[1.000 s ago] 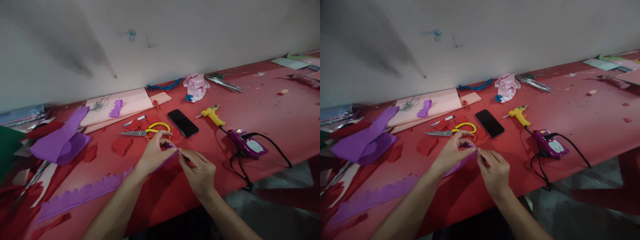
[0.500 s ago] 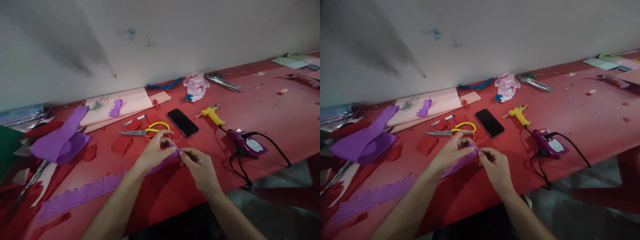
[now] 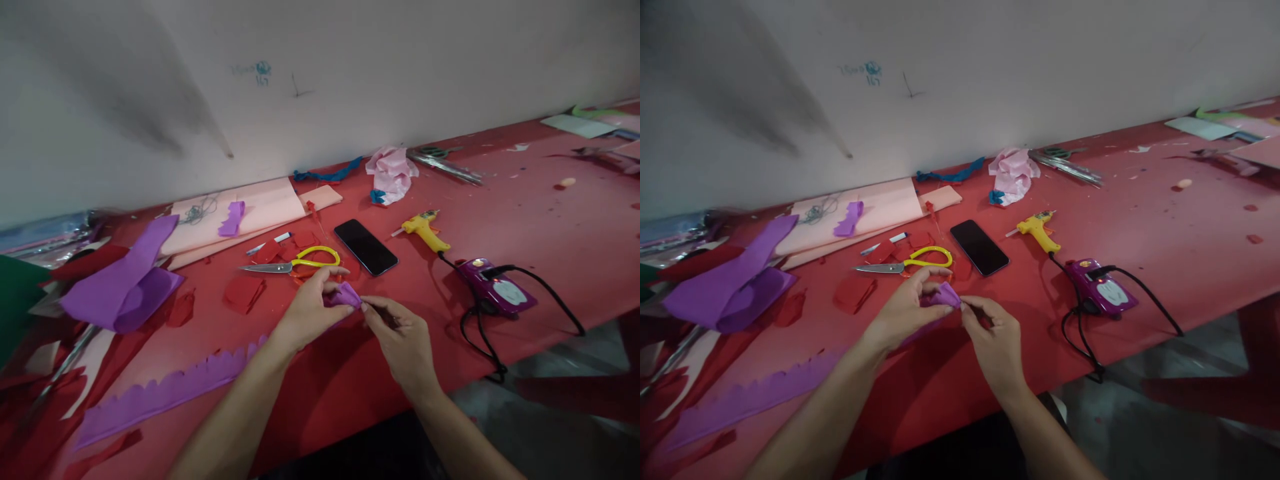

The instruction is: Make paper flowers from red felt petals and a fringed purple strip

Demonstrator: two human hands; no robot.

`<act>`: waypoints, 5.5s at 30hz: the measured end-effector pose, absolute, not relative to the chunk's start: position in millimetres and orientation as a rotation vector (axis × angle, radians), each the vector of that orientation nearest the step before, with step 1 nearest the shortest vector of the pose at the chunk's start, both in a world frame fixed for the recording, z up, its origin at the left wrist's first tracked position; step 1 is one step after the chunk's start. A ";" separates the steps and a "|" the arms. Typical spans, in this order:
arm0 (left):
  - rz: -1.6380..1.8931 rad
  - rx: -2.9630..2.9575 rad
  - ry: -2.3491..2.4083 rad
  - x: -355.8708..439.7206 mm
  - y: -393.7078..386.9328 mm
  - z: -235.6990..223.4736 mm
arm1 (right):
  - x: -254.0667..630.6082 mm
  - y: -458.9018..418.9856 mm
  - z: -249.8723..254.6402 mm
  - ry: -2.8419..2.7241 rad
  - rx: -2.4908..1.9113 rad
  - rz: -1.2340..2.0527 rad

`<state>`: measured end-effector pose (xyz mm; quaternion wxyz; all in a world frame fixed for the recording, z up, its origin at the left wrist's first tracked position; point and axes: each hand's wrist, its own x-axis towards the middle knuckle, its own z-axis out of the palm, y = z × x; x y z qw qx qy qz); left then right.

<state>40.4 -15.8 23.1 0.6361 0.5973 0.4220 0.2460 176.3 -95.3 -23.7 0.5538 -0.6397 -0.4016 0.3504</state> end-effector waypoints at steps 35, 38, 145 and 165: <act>0.632 1.158 0.962 42.1 -16.0 18.4 | 179.9 -98.3 -32.6 -1.623 -1.321 -0.240; 0.647 1.166 0.935 43.0 -16.4 16.4 | 181.5 -100.4 -31.3 -1.670 -1.310 -0.205; 0.658 1.321 0.931 40.2 -20.7 24.7 | 178.3 -104.9 -11.0 -1.298 -1.587 0.553; 0.644 1.380 0.900 37.0 -18.5 25.5 | 177.7 -102.7 -2.8 -1.180 -1.564 0.701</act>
